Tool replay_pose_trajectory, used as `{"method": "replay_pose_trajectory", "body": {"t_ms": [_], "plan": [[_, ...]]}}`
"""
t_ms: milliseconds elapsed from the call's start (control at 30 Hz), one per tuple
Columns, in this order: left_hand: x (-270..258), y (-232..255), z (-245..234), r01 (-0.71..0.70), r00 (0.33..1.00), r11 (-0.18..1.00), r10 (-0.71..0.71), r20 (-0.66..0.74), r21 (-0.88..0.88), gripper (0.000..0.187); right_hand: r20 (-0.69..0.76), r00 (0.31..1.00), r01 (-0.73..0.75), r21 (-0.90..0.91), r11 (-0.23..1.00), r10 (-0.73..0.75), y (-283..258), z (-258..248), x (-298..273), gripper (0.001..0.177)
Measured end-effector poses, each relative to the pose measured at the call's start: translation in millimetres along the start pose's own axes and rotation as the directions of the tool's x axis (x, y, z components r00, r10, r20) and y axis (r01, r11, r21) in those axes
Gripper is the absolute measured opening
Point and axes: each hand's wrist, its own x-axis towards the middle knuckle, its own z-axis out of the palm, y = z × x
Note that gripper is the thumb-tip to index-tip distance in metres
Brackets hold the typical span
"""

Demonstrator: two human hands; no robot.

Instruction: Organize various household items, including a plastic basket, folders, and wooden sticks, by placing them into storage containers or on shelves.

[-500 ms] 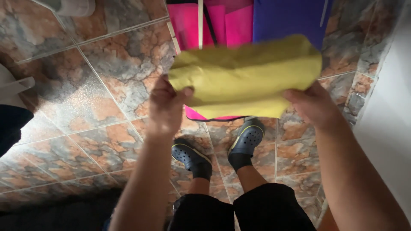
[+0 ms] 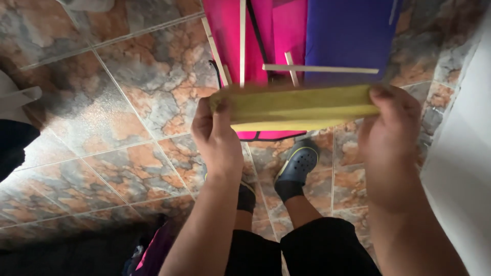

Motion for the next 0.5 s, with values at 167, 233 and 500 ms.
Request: {"method": "replay_pose_trajectory", "body": {"t_ms": [167, 233, 500], "plan": [[0.7, -2.2, 6.9, -0.119, 0.993, 0.993, 0.119, -0.007, 0.017, 0.021, -0.208, 0.976, 0.069, 0.047, 0.997, -0.057, 25.3, -24.0, -16.8, 0.017], [13.4, 18.6, 15.6, -0.324, 0.944, 0.924, 0.302, 0.133, 0.200, 0.033, -0.224, 0.974, 0.042, 0.072, 0.997, -0.025, 21.0, -11.0, -12.8, 0.022], [27.8, -14.9, -25.8, -0.228, 0.772, 0.678, -0.311, 0.554, 0.699, 0.017, -0.250, 0.964, -0.079, 0.061, 0.995, 0.092, 6.1, -7.8, -9.6, 0.037]]}}
